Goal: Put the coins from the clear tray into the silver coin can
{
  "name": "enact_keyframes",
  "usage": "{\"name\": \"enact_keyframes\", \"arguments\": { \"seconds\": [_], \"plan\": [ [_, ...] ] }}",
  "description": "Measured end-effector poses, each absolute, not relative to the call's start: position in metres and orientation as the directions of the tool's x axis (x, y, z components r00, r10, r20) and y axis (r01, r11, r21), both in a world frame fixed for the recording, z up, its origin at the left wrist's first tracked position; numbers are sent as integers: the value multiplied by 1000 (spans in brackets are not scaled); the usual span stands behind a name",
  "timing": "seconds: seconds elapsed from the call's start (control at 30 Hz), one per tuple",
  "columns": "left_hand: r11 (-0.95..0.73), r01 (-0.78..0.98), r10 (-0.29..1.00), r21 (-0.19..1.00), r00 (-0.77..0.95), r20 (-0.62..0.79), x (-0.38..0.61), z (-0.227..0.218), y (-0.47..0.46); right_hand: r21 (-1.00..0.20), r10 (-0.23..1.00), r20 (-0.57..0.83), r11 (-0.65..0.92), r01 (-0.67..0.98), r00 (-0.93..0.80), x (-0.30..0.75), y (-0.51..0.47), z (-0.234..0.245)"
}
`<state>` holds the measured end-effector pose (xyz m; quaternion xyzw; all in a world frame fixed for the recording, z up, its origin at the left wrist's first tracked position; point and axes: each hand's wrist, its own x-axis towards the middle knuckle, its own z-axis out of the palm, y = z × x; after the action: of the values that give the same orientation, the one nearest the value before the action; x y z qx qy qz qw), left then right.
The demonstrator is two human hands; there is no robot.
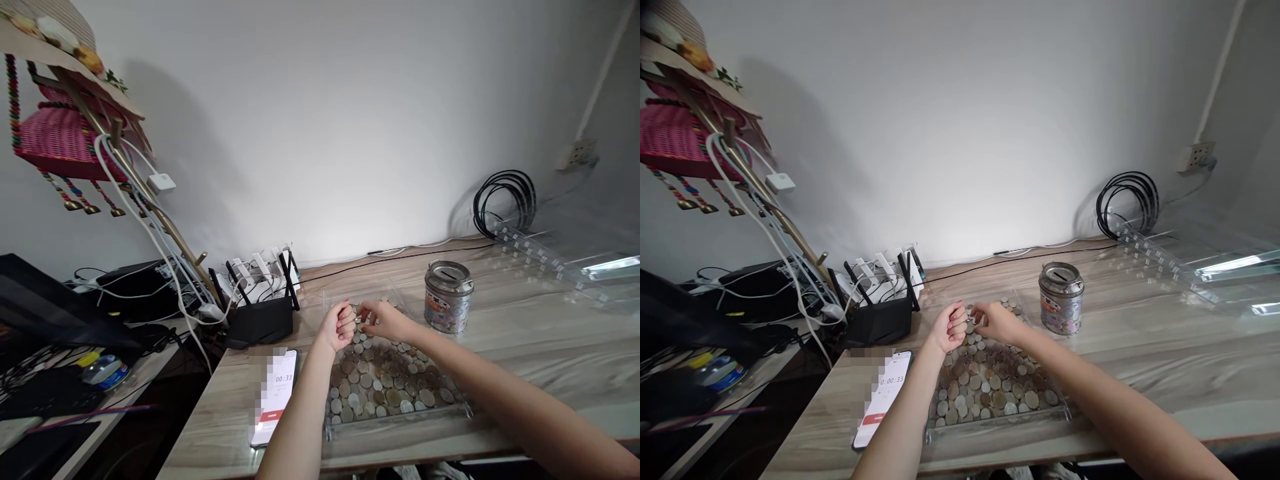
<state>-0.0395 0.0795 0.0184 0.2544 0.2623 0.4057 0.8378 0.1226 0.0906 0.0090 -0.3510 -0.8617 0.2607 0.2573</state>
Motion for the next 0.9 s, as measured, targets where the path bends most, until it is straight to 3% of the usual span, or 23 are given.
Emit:
{"name": "enact_keyframes", "arguments": {
  "seconds": [0.17,0.27,0.47,0.6,0.73,0.9],
  "plan": [
    [493,-602,863,628,427,-269,-36,13,84,-585,752,410,651,483,-516,120,86,17],
    [467,-601,884,649,291,-366,-33,9,86,-604,794,427,606,517,-432,119,87,16],
    [525,-533,847,663,253,-468,-29,8,86,-613,761,462,645,456,-455,124,94,19],
    [462,-678,867,572,209,-453,-36,8,89,-495,800,350,600,628,-488,129,100,16],
    [342,-792,898,505,118,-424,-44,7,91,-327,666,178,735,594,-725,123,102,2],
    [346,-797,889,495,109,-445,-45,4,92,-368,687,-2,675,639,-727,116,107,-10]
  ]
}}
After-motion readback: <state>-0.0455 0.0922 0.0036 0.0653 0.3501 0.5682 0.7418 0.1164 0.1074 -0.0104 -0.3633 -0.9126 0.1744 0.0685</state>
